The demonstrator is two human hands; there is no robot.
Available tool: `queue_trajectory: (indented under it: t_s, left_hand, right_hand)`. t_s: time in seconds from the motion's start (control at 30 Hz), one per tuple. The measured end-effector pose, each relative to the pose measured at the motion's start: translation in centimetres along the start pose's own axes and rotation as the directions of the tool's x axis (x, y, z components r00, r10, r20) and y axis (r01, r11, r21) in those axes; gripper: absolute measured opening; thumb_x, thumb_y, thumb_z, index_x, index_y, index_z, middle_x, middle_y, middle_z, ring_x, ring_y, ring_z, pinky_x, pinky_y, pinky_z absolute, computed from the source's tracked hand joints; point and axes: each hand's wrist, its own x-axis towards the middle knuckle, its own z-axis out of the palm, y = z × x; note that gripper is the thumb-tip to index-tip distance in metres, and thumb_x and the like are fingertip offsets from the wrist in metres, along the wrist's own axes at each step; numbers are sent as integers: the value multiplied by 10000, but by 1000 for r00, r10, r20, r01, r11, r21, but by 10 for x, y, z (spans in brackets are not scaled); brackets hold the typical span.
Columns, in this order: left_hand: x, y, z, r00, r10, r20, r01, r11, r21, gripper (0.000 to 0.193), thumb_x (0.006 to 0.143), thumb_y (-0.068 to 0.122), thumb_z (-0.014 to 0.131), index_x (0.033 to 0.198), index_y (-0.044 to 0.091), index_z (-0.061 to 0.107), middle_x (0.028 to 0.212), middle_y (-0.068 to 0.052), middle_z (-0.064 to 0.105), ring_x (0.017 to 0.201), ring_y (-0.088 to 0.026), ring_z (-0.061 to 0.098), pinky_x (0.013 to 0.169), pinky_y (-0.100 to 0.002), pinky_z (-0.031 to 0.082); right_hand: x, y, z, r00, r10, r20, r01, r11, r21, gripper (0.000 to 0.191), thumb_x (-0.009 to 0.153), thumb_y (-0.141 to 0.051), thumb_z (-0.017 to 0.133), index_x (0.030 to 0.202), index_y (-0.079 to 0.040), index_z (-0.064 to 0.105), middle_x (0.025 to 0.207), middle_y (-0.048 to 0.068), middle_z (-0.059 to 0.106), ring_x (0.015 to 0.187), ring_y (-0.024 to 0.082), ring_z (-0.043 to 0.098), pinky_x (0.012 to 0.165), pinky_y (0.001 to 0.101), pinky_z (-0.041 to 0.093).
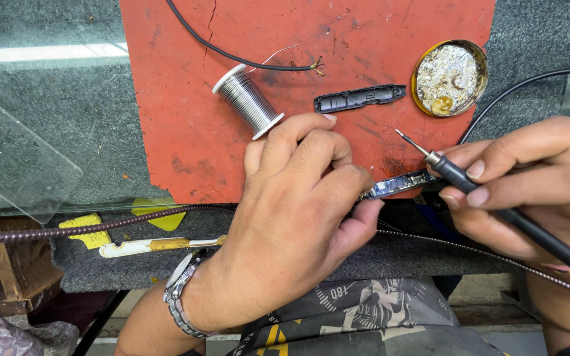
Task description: The person solders a small circuit board on a workbench, holding the board with one hand while applying a soldering iron to its components. They dip the iron in a flux tin, reposition the board, and continue soldering along its edge before setting it down and picking it up again.
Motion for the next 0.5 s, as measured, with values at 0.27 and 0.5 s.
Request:
queue_trajectory:
  t_s: [0.27, 0.5]
  left_hand:
    - [2, 2, 2, 997, -72, -9, 71, 996, -47, 247, 819, 154, 820, 1000, 108, 658, 1109, -47, 568, 1284, -301, 527, 1016, -456, 369]
    - [4, 2, 2, 997, -76, -23, 74, 995, -68, 249, 854, 152, 815, 1039, 103, 656, 1121, -57, 555, 1286, -291, 526, 1040, -450, 369]
  right_hand:
    - [6, 8, -8, 998, -67, 0, 66, 988, 139, 228, 759, -3, 812, 832, -118, 629, 996, 59, 593, 939, 228, 756, 874, 372, 685]
    - [16, 11, -17, 972, -147, 181, 119, 980, 158, 208, 727, 9, 817, 742, -105, 643, 967, 45, 630, 992, 279, 746, 899, 398, 676]
